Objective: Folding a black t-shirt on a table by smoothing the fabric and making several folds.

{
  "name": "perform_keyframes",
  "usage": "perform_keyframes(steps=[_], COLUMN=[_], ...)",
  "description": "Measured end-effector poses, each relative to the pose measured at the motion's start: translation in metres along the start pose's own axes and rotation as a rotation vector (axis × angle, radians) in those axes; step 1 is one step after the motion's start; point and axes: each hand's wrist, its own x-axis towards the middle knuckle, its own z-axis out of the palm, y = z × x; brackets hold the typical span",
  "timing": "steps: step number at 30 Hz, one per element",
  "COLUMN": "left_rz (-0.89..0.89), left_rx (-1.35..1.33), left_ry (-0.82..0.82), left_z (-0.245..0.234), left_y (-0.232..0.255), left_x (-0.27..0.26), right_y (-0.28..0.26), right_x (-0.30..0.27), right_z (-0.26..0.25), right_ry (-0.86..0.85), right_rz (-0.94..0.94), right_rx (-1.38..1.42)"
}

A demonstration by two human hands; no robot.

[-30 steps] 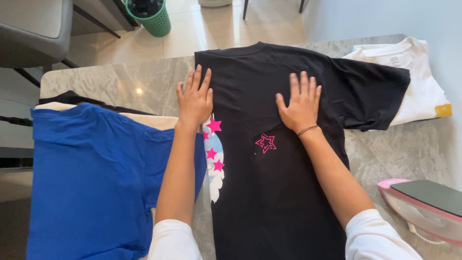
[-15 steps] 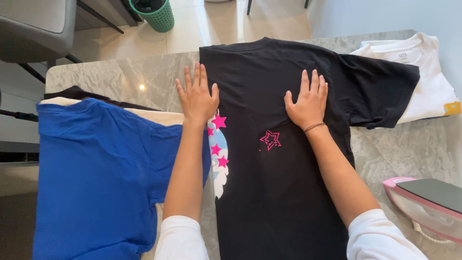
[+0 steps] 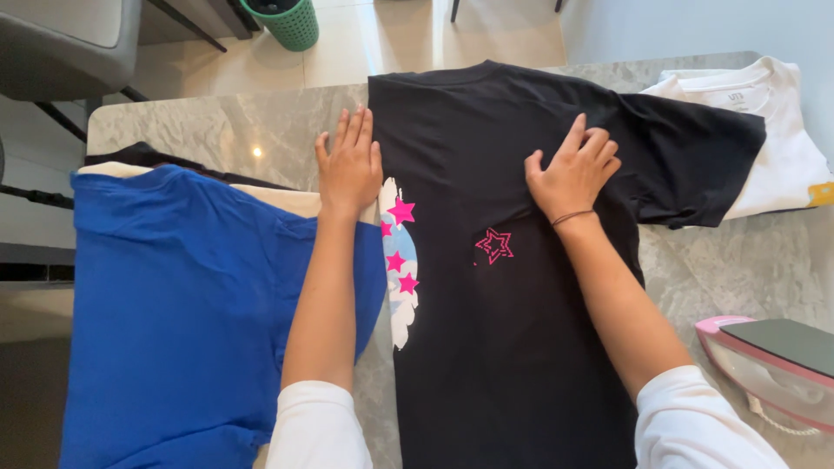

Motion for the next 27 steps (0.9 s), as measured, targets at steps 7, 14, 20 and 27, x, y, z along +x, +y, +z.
perform_keyframes(steps=[7, 14, 20, 27], left_rz=[-0.036, -0.052, -0.043, -0.085], left_rx=[-0.017, -0.047, -0.029, -0.058], left_ry=[-0.031, -0.057, -0.025, -0.081], left_z=[-0.005, -0.005, 0.0, -0.018], left_y=[0.003, 0.004, 0.003, 0.011], left_x=[0.002, 0.002, 0.002, 0.006], right_y=[0.035, 0.041, 0.045, -0.013], right_x=[0.026, 0.043, 0.062, 0.101], right_z=[0.059, 0.059, 0.052, 0.002], right_ry=[-0.337, -0.454, -0.633, -0.484], right_rz=[0.187, 0.158, 0.029, -0.277], right_rx=[0.234, 0.452, 0.242, 0.573])
